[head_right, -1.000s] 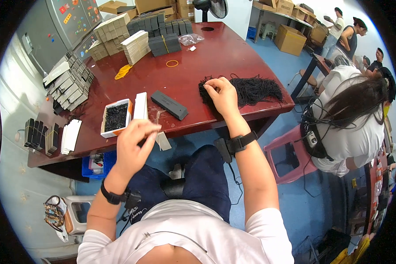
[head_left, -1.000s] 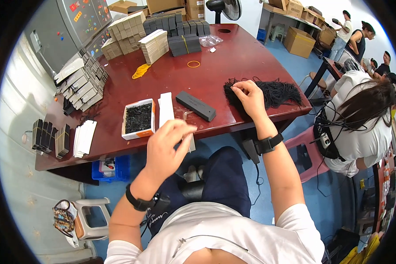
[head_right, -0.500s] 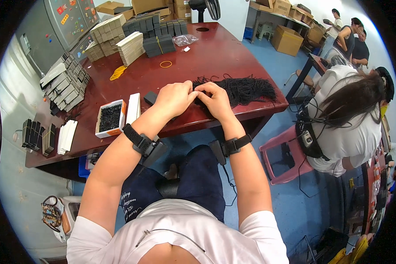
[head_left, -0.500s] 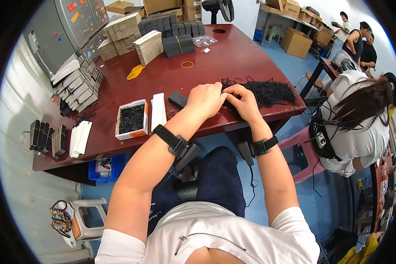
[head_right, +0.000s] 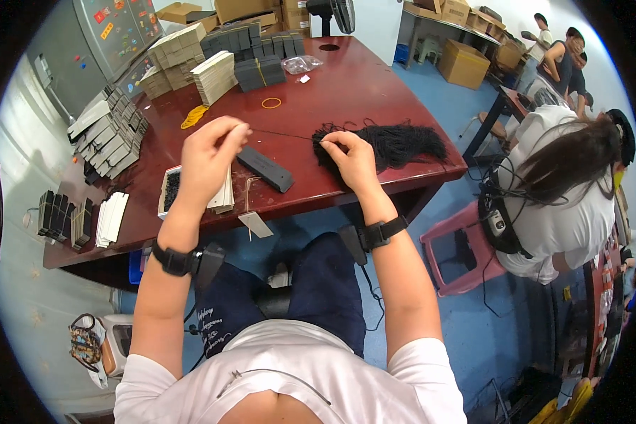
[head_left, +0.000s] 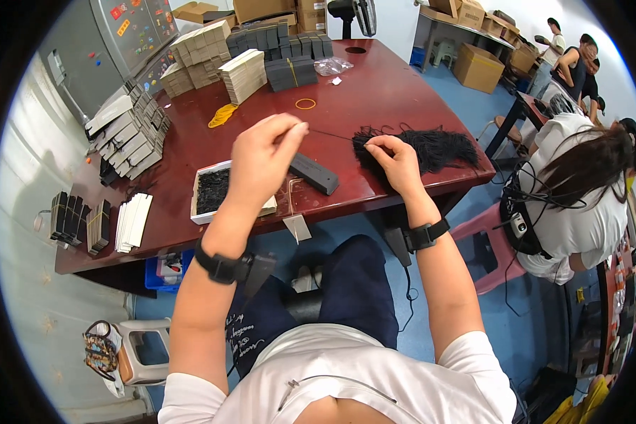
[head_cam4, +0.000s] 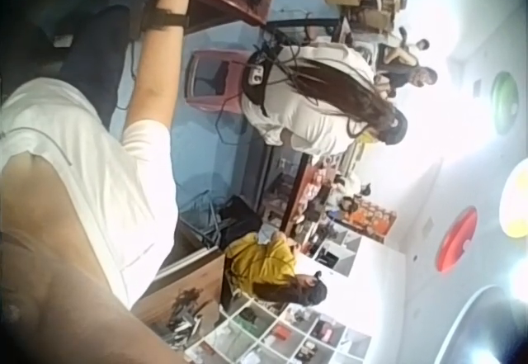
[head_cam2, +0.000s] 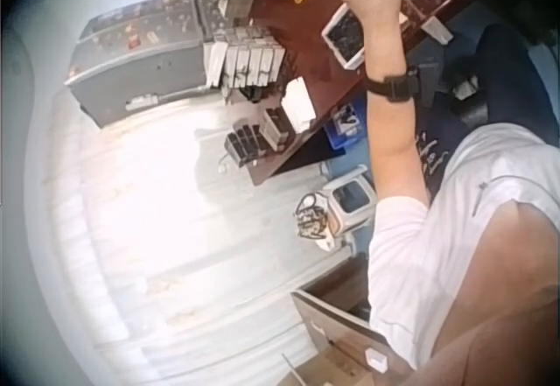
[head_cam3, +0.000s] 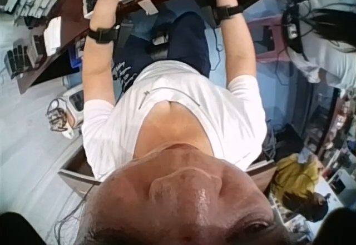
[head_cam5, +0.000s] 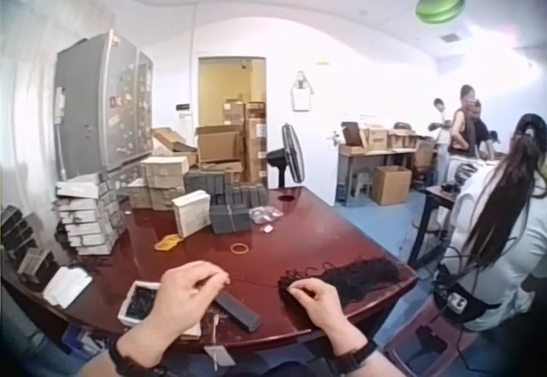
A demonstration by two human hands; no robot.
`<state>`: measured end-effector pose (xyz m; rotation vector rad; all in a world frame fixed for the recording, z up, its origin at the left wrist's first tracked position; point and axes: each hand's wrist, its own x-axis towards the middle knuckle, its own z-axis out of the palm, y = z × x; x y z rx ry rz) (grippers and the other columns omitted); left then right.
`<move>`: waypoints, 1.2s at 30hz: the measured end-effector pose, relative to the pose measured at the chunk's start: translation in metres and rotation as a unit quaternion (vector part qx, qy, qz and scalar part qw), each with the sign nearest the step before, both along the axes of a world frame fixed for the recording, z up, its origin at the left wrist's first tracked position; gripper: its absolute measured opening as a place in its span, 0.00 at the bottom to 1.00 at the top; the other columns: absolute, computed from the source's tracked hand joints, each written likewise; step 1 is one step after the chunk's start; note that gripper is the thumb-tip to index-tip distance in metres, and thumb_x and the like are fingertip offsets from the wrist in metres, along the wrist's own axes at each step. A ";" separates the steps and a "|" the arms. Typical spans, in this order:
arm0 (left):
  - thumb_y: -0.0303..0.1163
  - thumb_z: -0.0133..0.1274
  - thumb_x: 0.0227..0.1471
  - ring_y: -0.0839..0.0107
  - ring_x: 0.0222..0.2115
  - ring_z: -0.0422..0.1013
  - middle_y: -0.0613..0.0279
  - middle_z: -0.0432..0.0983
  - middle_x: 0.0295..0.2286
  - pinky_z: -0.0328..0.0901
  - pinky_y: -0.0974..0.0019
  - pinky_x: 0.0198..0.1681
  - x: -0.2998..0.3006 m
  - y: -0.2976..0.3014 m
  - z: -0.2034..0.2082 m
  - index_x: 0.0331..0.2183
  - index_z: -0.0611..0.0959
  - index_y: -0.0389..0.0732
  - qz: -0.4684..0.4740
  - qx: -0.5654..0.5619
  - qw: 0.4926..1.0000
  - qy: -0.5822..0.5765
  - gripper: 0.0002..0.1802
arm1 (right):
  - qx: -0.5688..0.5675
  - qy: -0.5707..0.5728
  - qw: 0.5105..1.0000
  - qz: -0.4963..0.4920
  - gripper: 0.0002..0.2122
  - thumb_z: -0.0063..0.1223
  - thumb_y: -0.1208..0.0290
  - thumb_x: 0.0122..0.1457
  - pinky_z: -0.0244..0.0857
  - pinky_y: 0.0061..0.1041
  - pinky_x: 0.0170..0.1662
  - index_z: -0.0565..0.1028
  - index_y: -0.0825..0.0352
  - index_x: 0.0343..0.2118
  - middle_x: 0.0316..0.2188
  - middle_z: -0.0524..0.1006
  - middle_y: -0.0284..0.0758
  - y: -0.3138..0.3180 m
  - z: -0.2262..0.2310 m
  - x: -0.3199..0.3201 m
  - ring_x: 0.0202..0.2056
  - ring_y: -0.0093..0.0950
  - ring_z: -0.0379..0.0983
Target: Assembling clothing tags by threading elastic strings and attaching plastic fasteners.
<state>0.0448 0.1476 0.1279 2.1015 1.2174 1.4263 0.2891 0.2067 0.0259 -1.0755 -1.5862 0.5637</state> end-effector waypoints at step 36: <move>0.20 0.53 0.51 0.74 0.30 0.74 0.55 0.77 0.31 0.70 0.75 0.34 -0.070 -0.145 -0.110 0.39 0.76 0.34 -0.150 -0.368 0.780 -0.484 0.11 | -0.241 0.533 0.730 0.354 0.08 0.53 0.77 0.57 0.69 0.22 0.41 0.71 0.64 0.39 0.33 0.77 0.36 -0.157 -0.027 -0.042 0.35 0.25 0.75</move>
